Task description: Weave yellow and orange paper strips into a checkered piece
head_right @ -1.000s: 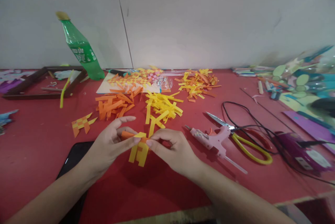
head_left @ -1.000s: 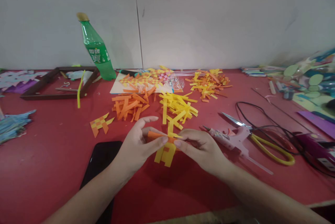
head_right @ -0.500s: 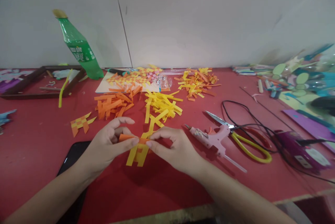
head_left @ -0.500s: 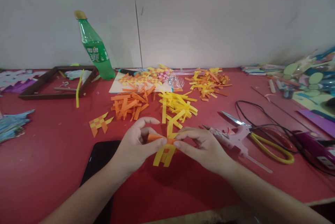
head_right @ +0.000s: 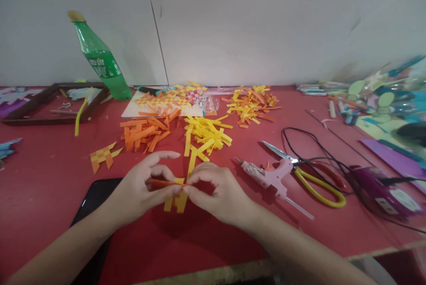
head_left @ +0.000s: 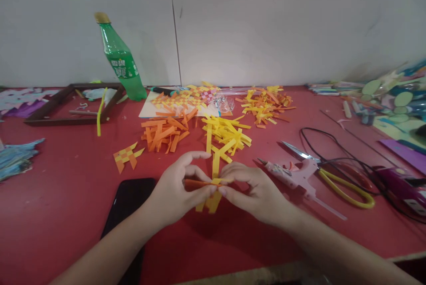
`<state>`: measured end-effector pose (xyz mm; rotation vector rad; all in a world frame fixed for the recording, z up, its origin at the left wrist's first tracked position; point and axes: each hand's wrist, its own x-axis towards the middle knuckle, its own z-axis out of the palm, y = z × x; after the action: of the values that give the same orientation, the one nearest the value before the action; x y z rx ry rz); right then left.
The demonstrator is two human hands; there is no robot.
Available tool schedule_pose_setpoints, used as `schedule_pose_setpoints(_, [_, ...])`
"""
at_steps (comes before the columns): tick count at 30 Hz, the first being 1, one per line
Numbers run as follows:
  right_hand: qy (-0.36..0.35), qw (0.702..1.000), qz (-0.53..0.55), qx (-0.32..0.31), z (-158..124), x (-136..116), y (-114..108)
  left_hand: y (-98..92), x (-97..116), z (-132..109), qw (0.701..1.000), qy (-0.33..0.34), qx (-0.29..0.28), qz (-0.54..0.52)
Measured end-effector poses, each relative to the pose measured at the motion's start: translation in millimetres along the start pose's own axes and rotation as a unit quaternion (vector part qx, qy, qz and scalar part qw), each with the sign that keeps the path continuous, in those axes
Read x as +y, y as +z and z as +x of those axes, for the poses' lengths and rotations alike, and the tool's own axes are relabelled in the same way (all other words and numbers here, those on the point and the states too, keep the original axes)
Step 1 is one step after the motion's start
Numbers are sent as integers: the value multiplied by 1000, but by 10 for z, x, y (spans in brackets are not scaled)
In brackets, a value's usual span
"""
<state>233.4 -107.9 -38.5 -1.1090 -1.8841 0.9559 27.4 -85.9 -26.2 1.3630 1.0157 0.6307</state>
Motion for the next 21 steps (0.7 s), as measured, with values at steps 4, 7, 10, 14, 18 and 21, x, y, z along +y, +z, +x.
schedule_pose_setpoints(4, [-68, 994, -79, 13, 1, 0, -3, -7, 40, -17, 1000, -9, -2, 12])
schedule_pose_setpoints(7, [-82, 993, -83, 2, -3, -23, -13, 0, 60, -11, 1000, 0, 6, 30])
schedule_pose_setpoints(10, [-73, 996, -53, -9, -2, -42, -19, 12, 60, 2, 1000, 2, 10, 29])
schedule_pose_setpoints(14, [-32, 999, -11, -9, 6, -42, -29, 11, 41, 19, 1000, -18, 10, 13])
schedule_pose_setpoints(18, [-10, 999, -27, 17, -6, -30, -38, -15, 25, 31, 999, -31, 36, 3])
schedule_pose_setpoints(21, [-9, 999, -44, 26, -10, -9, -29, -34, 15, 41, 999, -29, 40, 2])
